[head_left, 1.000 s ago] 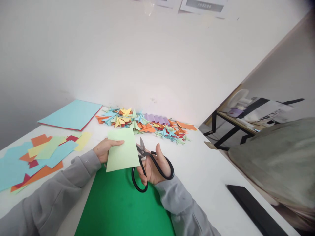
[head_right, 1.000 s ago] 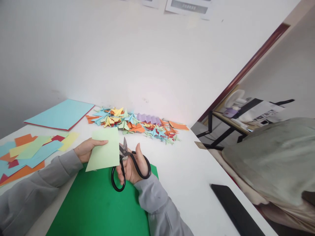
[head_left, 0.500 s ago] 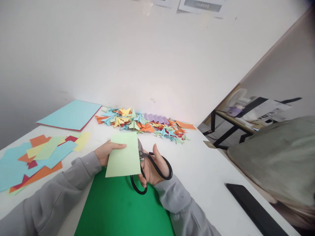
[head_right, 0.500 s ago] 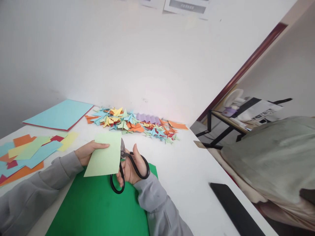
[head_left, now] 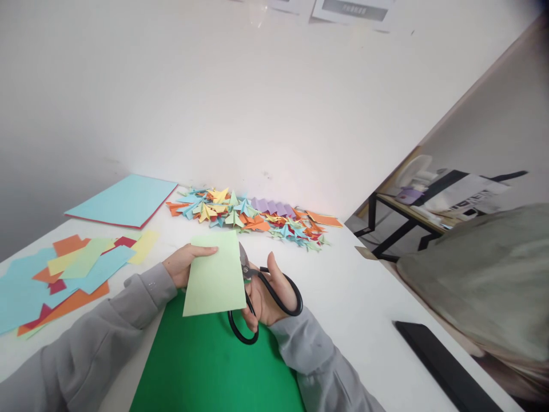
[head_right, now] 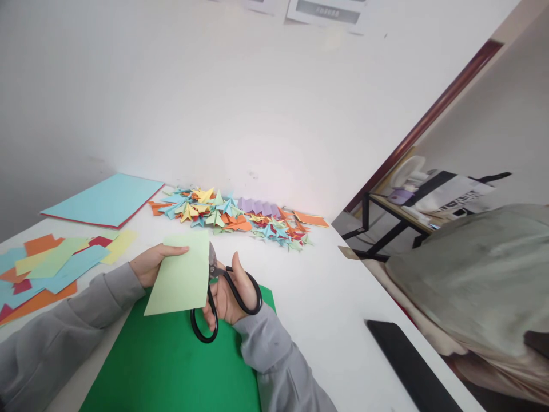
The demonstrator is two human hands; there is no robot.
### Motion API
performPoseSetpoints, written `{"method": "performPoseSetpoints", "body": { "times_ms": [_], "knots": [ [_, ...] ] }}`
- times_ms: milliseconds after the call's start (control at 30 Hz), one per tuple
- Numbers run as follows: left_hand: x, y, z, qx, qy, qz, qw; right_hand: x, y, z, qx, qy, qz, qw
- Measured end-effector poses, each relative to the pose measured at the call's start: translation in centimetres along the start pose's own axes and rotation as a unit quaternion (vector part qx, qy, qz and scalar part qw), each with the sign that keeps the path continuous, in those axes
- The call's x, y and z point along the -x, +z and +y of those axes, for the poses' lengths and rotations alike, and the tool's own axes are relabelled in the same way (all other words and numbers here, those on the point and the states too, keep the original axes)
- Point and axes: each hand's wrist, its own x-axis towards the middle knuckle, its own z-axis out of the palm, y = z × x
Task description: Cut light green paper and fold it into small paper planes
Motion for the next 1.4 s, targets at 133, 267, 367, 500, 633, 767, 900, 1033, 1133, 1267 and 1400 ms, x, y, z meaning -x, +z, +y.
{"method": "performPoseSetpoints", "body": {
  "times_ms": [133,267,367,500,633,767,900,1033,1133,1267,1400],
  "knots": [
    [-0.12,-0.01,-0.07,-0.011,0.017,0.018,1.000,-0.05,-0.09,0.01,0.011,0.005,0.011,1.000],
    [-0.11,0.08,-0.10,-0.015,0.020,0.028,0.999,-0.10,-0.24,0.01,0.008,0.007,0.022,1.000],
    [-0.03,0.20,-0.03,-0.017,0.023,0.031,0.999,-0.09,-0.34,0.01,0.020,0.007,0.030,0.999],
    [-0.12,0.06,0.09,-0.008,0.024,0.008,1.000,-0.04,-0.40,-0.05,0.046,0.004,0.049,0.998],
    [-0.40,-0.38,0.18,-0.009,0.042,0.030,0.999,0.07,-0.37,-0.22,0.065,0.001,0.073,0.995],
    [-0.38,-0.56,0.26,-0.010,0.049,0.042,0.998,0.17,-0.34,-0.27,0.066,0.007,0.072,0.995],
    [-0.15,-0.28,0.13,-0.021,0.022,0.030,0.999,0.13,-0.35,-0.13,0.046,0.009,0.046,0.998],
    [-0.01,0.17,-0.16,-0.030,0.009,0.033,0.999,0.01,-0.22,-0.02,0.049,0.018,0.046,0.998],
    [0.04,0.30,-0.21,-0.031,0.009,0.033,0.999,-0.07,-0.14,-0.02,0.042,0.008,0.043,0.998],
    [0.00,0.02,0.00,-0.019,0.009,0.027,0.999,-0.03,-0.21,-0.10,0.029,-0.023,0.052,0.998],
    [-0.08,-0.26,0.14,-0.007,0.005,0.027,1.000,0.10,-0.34,-0.20,0.026,-0.025,0.060,0.998]
  ]
}}
